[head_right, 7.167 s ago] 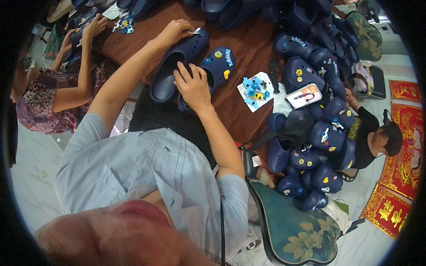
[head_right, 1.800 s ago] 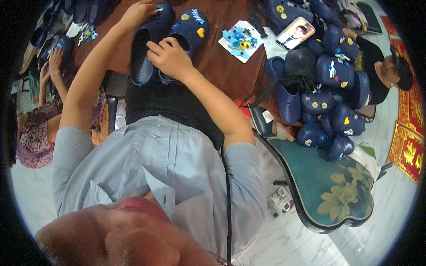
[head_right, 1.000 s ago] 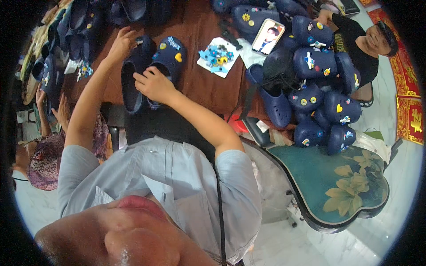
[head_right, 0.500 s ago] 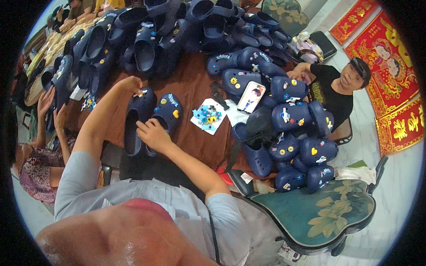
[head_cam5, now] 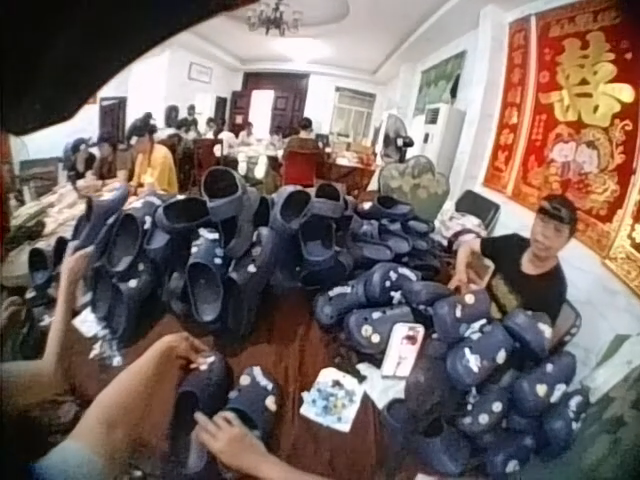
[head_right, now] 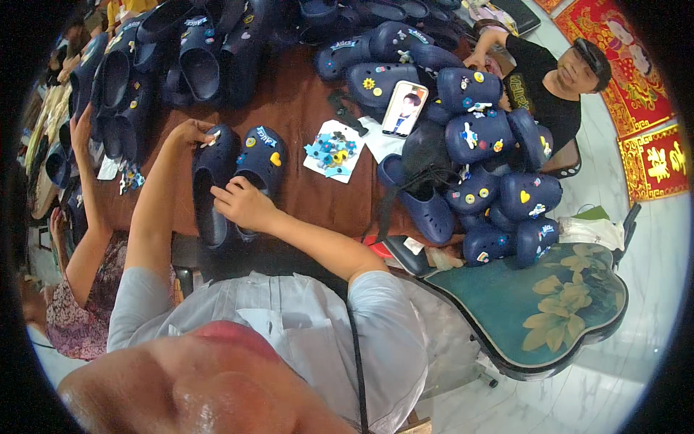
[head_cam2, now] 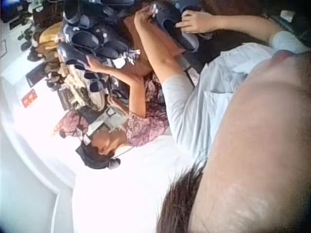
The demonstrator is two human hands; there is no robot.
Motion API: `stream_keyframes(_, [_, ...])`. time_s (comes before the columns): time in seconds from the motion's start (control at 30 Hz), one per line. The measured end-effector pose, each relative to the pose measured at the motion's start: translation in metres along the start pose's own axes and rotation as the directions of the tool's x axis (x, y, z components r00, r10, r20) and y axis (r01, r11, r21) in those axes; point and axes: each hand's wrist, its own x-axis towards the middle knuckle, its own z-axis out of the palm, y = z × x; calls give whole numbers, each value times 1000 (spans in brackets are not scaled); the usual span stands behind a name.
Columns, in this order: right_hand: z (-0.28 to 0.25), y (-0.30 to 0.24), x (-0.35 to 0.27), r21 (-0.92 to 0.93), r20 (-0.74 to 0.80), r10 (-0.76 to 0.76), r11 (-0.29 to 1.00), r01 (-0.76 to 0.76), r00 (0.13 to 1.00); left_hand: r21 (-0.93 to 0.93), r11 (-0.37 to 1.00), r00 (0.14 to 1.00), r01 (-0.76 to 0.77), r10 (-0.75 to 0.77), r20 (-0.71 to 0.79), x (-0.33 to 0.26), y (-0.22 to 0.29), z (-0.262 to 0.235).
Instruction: Attaching decorative charms and pins into the holes of foam clogs.
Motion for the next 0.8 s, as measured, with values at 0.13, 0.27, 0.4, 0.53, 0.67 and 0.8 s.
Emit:
stream_keyframes(0.13, [-1,-1,-2,-8,17,2,1000,-2,1000,-65,998,995,-14,7,-104,2,-13,7])
stream_keyframes(0.27, [-4,-3,1,-30,14,-8,999,9,1000,-133,984,984,-119,99,-147,-3,-16,8])
stream_keyframes(0.4, [-2,-1,0,-44,16,-17,999,17,1000,-145,953,943,-266,226,-244,-15,-11,24])
stream_keyframes(0.53, [-3,-3,-1,-56,15,-26,998,26,1000,176,938,803,-298,346,-485,-44,0,51])
stream_keyframes(0.67, [0,-1,-1,-34,59,-44,998,46,997,569,765,594,-300,617,-516,-63,17,74])
stream_keyframes(0.8, [-2,0,-3,-46,71,-20,999,23,997,765,541,494,-348,800,-341,-84,69,110])
